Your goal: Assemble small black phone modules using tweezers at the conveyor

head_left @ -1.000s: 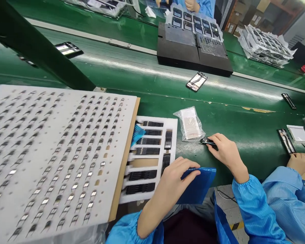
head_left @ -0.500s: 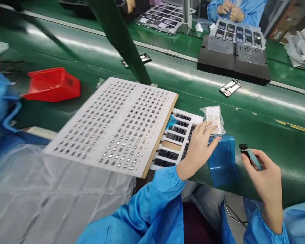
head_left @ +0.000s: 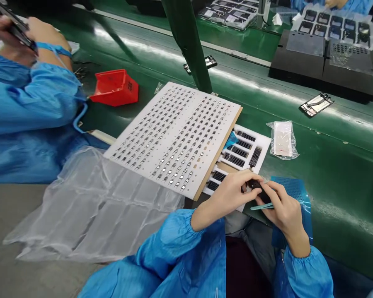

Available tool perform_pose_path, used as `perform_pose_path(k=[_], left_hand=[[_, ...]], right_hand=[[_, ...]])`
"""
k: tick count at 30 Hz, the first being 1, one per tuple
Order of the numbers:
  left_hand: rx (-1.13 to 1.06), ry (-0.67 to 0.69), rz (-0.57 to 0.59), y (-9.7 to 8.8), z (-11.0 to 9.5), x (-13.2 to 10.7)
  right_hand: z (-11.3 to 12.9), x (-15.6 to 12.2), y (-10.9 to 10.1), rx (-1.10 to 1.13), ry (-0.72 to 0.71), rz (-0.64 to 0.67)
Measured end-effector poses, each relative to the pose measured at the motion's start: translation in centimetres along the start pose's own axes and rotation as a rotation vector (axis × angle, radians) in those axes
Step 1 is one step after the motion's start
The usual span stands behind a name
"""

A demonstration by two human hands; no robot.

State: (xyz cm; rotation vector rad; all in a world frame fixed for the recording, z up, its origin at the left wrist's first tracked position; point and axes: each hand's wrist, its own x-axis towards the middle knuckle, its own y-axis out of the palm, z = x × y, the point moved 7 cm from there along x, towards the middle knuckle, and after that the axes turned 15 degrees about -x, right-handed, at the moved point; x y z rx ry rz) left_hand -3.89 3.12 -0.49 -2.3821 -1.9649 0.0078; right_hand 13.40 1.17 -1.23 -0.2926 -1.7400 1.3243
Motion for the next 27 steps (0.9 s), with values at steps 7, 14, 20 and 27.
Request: perform_pose_path(k=[7, 14, 20, 27], left_hand=[[0.443, 0.244, 0.044, -6.9, -1.4, -0.9], [0.671, 0.262, 0.152, -8.7, -0.5, -1.2], [0.792, 0.232, 0.189, -8.0, -0.3, -0.7], [0.824, 0.242, 0.255, -7.7, -1.4, -0.1]], right_hand=[[-0.4, -0.3, 0.4, -0.060, 0.002, -0.009], [-0.9, -0.9, 1.2, -0.041, 0.083, 0.019], [-0.9, -1.1, 1.6, -0.006, 0.091, 0.038], [-1.5, -1.3, 1.2, -0.044, 0.162, -0.003]])
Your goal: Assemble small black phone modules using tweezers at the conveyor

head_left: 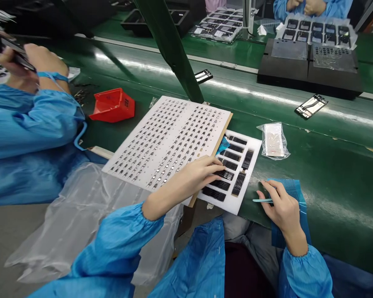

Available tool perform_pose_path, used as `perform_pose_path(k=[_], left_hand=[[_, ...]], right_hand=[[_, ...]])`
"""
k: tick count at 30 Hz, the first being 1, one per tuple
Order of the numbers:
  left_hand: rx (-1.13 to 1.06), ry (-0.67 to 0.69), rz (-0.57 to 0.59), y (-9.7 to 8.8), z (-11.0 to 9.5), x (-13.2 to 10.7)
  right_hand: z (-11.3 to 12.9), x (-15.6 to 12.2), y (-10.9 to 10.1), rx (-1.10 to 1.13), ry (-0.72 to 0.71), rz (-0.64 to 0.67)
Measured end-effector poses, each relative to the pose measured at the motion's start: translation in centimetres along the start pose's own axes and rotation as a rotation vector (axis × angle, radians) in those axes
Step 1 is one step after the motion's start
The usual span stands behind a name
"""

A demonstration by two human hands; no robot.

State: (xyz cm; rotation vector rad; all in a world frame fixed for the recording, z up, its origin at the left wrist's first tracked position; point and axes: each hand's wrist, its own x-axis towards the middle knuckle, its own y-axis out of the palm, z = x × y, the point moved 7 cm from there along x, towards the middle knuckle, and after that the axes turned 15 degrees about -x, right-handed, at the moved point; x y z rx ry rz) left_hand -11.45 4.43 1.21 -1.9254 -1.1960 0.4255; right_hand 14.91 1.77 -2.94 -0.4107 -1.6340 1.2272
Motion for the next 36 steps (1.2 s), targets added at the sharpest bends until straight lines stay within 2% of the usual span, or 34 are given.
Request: perform_pose_path(k=[4, 7, 10, 16, 21, 23, 26, 28, 30, 32, 36], left_hand=[[0.139, 0.013, -0.048, 0.4, 0.4, 1.3], [0.194, 0.039, 0.020, 1.6, 0.9, 2.7], [0.244, 0.050, 0.080, 1.8, 1.0, 3.6], [0.319, 0.073, 0.163, 2.2, 0.0, 4.1], [0.338, 0.118, 0.203, 2.9, -0.3, 5.5], [0.317, 0.143, 0.215, 2.3, -0.1, 6.1], [0.283, 0.159, 0.184, 0.1, -0.1, 6.1], [0.271, 0.147, 0.105, -1.5, -0.7, 5.9], [0.261, 0.135, 0.013, -2.2, -1.9, 5.8], [0.252, 0.148, -0.033, -1.0, -3.7, 6.3], [0.266, 0.207, 0.001, 5.2, -6.7, 9.2]], right_hand=[[-0.1, 0.3, -0.5, -0.011, 0.006, -0.051], [-0.2, 0.3, -0.4, -0.009, 0.019, -0.041], [-0.3, 0.1, -0.2, 0.001, 0.042, -0.032], [-0.6, -0.1, 0.0, 0.004, 0.080, -0.021], [-0.6, 0.0, 0.0, 0.023, 0.063, -0.025], [-0.7, 0.0, 0.0, 0.015, 0.072, -0.028], [-1.1, -0.1, -0.4, 0.022, 0.127, -0.078], [-1.5, -0.2, -0.8, 0.054, 0.190, -0.134], [-2.1, -0.3, -1.3, 0.093, 0.259, -0.181], [-2.5, -0.4, -1.7, 0.124, 0.317, -0.207], [-3.3, -0.3, -2.6, 0.153, 0.406, -0.254]])
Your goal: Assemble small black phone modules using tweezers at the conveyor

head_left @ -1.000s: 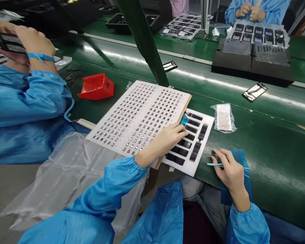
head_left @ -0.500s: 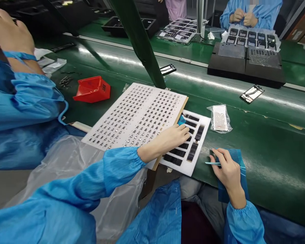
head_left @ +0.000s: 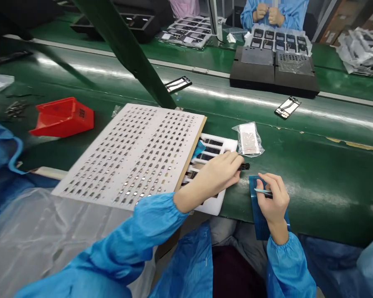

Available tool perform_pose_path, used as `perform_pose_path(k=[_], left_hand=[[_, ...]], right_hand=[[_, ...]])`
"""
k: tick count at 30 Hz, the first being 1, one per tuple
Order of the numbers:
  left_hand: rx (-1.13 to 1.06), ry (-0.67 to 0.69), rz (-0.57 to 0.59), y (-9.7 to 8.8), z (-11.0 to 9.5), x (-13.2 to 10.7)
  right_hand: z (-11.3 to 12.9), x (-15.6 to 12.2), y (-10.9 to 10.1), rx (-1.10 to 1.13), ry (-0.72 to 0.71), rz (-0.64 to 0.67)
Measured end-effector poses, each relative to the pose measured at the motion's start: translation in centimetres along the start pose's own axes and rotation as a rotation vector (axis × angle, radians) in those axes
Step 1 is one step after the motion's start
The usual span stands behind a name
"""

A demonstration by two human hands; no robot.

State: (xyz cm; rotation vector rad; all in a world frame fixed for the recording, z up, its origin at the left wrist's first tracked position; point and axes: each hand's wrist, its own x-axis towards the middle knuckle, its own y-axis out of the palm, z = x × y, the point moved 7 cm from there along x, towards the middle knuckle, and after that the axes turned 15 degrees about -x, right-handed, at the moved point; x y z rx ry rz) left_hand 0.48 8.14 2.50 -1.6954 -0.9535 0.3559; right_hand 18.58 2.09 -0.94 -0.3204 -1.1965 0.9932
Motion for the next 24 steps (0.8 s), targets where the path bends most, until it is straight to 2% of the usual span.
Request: perform_pose_path(k=[3, 6, 13, 24], left_hand=[[0.033, -0.012, 0.014, 3.6, -0.8, 2.5], [0.044, -0.031, 0.035, 5.1, -0.1, 3.2], [-0.056, 0.010, 0.113, 4.6, 1.2, 1.8], [-0.157, 0.018, 0.160, 5.5, 0.8, 2.8]], right_hand=[[-0.3, 0.2, -0.4, 0.004, 0.022, -0.031], [-0.6, 0.1, -0.3, -0.029, 0.039, -0.017], [-1.3, -0.4, -0.2, -0.099, 0.109, -0.014], [-1.6, -0.6, 0.2, -0.104, 0.126, 0.017]])
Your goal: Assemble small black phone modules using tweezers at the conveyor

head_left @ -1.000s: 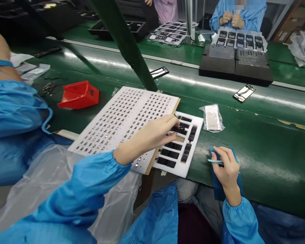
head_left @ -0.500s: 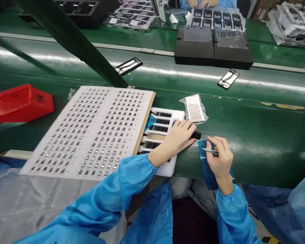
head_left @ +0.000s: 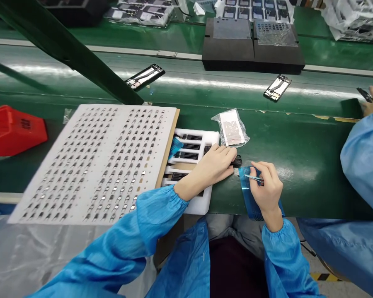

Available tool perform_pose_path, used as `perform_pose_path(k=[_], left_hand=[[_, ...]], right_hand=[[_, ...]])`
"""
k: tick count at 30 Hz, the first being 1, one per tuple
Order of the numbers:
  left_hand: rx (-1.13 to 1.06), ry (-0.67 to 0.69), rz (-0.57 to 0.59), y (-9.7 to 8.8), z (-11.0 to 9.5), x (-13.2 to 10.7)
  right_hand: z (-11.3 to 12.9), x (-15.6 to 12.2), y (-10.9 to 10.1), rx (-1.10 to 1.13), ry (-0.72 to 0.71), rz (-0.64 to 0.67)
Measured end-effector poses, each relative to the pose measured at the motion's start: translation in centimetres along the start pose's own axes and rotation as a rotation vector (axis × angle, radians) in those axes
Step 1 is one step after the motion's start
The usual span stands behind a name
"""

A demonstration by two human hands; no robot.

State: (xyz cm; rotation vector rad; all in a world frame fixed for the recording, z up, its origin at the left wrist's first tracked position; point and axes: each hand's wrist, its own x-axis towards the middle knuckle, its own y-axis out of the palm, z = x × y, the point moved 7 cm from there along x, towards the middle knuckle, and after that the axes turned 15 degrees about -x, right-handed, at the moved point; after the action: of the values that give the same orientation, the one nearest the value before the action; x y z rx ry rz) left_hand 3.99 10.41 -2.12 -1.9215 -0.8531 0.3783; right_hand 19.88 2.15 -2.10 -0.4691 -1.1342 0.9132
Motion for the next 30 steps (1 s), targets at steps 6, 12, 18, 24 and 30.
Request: perform_pose_path(k=[6, 12, 18, 24, 30], left_hand=[[-0.103, -0.027, -0.018, -0.3, 0.5, -0.4], [-0.144, -0.033, -0.027, 0.0, 0.5, -1.3], [-0.142, 0.004, -0.066, -0.5, -0.3, -1.8], [-0.142, 0.033, -0.172, 0.5, -4.7, -4.4], [-0.093, 0.082, -0.076, 5.0, -8.7, -5.5]], right_hand=[[0.0, 0.0, 0.0, 0.004, -0.013, -0.016], [0.0, -0.1, 0.0, 0.002, -0.008, -0.007], [0.0, 0.0, -0.3, 0.005, -0.006, -0.024], [0.0, 0.1, -0.3, 0.005, 0.002, -0.029], [-0.7, 0.9, -1.7, 0.065, 0.060, 0.089]])
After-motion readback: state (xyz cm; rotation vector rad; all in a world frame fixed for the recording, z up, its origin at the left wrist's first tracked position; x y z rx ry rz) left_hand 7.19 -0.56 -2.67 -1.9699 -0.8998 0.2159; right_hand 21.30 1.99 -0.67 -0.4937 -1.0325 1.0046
